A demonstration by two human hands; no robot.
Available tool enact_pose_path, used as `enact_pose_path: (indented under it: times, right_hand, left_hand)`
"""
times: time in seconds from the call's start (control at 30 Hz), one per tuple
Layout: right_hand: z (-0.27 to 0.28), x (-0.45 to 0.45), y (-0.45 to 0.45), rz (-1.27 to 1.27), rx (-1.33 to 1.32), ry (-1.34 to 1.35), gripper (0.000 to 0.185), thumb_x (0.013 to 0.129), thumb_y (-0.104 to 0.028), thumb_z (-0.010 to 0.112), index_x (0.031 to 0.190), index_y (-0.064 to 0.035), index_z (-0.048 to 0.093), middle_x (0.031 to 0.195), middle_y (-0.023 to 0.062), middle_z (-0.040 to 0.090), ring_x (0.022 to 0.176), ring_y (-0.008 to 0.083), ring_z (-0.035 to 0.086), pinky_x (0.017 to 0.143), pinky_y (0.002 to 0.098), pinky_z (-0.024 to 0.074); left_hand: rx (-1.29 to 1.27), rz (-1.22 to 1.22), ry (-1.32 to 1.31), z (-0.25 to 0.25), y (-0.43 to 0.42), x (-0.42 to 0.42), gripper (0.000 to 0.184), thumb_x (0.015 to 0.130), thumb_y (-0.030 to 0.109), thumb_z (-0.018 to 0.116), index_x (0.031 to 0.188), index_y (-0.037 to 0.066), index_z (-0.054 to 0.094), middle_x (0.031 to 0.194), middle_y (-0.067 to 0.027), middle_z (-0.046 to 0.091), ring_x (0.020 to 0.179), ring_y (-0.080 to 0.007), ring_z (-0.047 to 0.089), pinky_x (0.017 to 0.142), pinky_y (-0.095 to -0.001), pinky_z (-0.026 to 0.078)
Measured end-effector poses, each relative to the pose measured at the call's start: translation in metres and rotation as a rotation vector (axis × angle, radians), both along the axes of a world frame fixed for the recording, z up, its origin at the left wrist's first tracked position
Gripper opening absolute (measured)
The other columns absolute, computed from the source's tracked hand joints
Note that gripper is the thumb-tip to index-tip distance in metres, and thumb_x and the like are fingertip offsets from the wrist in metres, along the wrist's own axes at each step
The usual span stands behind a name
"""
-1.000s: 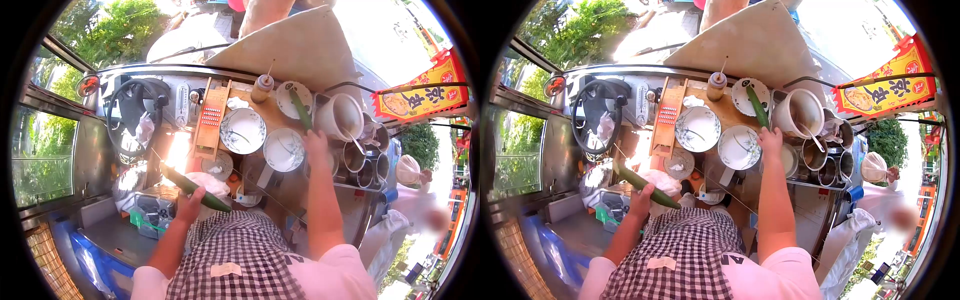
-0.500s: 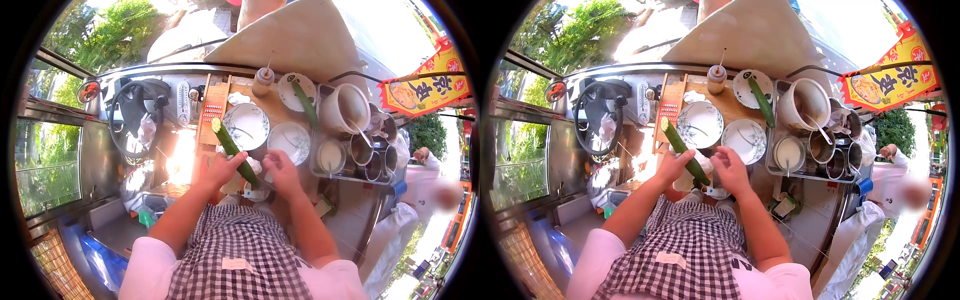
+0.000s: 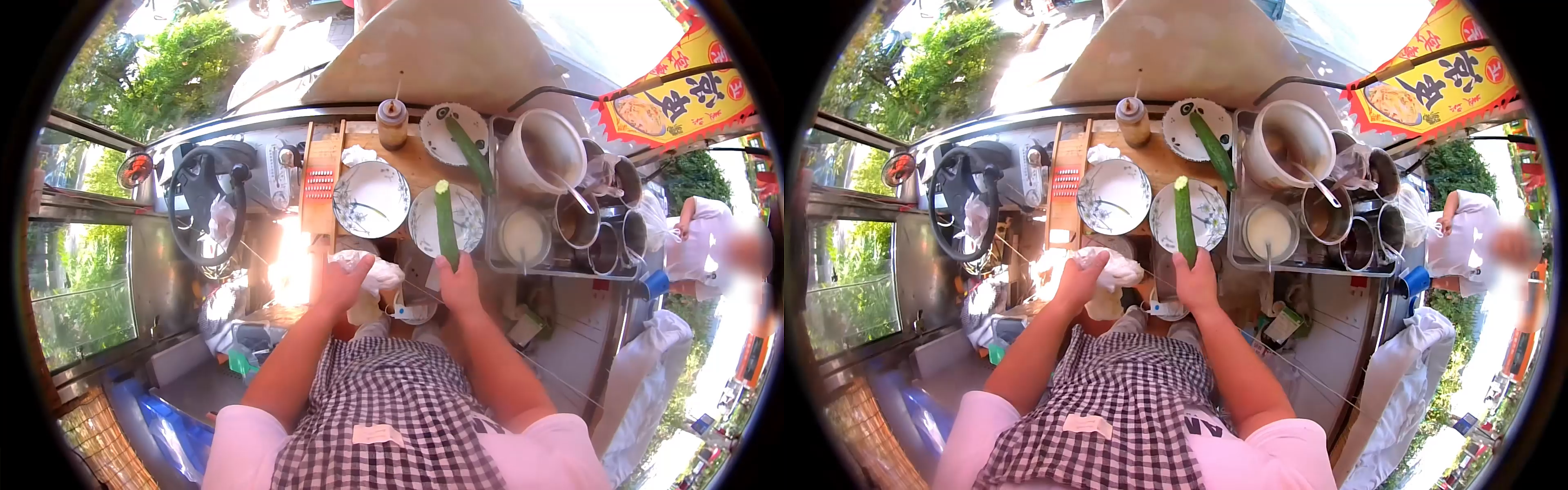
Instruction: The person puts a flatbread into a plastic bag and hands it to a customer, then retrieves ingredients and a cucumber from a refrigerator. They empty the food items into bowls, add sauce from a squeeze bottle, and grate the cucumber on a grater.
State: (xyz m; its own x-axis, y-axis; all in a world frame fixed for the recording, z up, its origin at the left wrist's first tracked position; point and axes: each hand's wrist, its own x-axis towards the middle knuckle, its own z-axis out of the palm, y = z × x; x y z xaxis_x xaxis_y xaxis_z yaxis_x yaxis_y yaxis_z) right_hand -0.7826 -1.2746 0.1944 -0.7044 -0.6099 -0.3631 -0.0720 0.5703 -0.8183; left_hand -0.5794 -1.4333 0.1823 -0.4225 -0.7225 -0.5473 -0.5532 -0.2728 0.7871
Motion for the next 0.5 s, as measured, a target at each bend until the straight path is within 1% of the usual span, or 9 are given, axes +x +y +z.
enact_pose_path:
  times: [0.1,0.2,0.23,0.33,0.37,0.47,0.5]
  right_hand:
    - [-0.032,-0.009,0.013,-0.079,-0.026,0.121,0.041,0.090,-0.030,0.065,0.112,0.0027,0.055,0.098,0.0237,0.061,0.089,0.0382,0.060,0.082,0.0430,0.0476]
    - [-0.040,-0.006,0.017,-0.112,-0.038,0.103,0.041,0.090,-0.031,0.066,0.111,0.0023,0.056,0.097,0.0212,0.062,0.090,0.0360,0.061,0.082,0.0427,0.0474]
    - [-0.039,-0.004,0.019,-0.120,-0.047,0.065,0.041,0.090,-0.032,0.066,0.112,0.0022,0.056,0.097,0.0207,0.062,0.090,0.0352,0.061,0.082,0.0425,0.0474]
    - [-0.034,0.002,0.023,-0.136,-0.066,-0.019,0.042,0.090,-0.033,0.067,0.112,0.0020,0.056,0.096,0.0192,0.062,0.090,0.0328,0.061,0.082,0.0419,0.0474]
    - [-0.032,0.004,0.027,-0.137,-0.062,-0.033,0.043,0.090,-0.033,0.067,0.111,0.0020,0.056,0.096,0.0188,0.062,0.090,0.0321,0.061,0.082,0.0417,0.0473]
    - [-0.041,0.004,0.038,-0.140,-0.074,-0.129,0.043,0.090,-0.034,0.067,0.112,0.0019,0.056,0.097,0.0184,0.062,0.090,0.0312,0.061,0.082,0.0410,0.0473]
    - [-0.046,0.003,0.041,-0.146,-0.084,-0.167,0.043,0.090,-0.034,0.067,0.112,0.0020,0.056,0.097,0.0184,0.062,0.090,0.0310,0.061,0.082,0.0407,0.0473]
  left_hand:
    - [0.062,0.135,0.098,0.038,0.009,-0.004,0.048,0.092,0.041,0.067,0.101,-0.006,0.067,0.093,-0.0125,0.070,0.082,-0.0183,0.065,0.071,-0.0339,0.051]
    - [0.017,0.299,0.066,0.060,0.011,-0.009,0.041,0.095,0.035,0.065,0.100,-0.005,0.066,0.091,-0.0102,0.069,0.079,-0.0161,0.064,0.069,-0.0318,0.050]
    - [0.091,0.268,0.141,0.060,0.006,-0.005,0.039,0.097,0.034,0.063,0.102,-0.004,0.066,0.092,-0.0089,0.068,0.081,-0.0160,0.063,0.070,-0.0316,0.050]
    - [0.021,0.352,0.275,0.077,-0.002,-0.013,0.043,0.096,0.038,0.063,0.100,-0.005,0.064,0.091,-0.0091,0.066,0.075,-0.0141,0.062,0.062,-0.0308,0.050]
    - [-0.007,0.401,0.294,0.083,-0.005,-0.019,0.043,0.095,0.039,0.064,0.096,-0.003,0.063,0.086,-0.0070,0.064,0.073,-0.0137,0.061,0.060,-0.0310,0.050]
    - [-0.042,0.434,0.259,0.121,-0.014,-0.045,0.035,0.098,0.037,0.060,0.103,0.002,0.063,0.083,-0.0024,0.063,0.073,-0.0114,0.058,0.065,-0.0297,0.048]
    - [-0.064,0.393,0.291,0.117,-0.023,-0.048,0.034,0.099,0.038,0.060,0.097,0.004,0.063,0.078,0.0008,0.058,0.068,-0.0093,0.052,0.060,-0.0293,0.044]
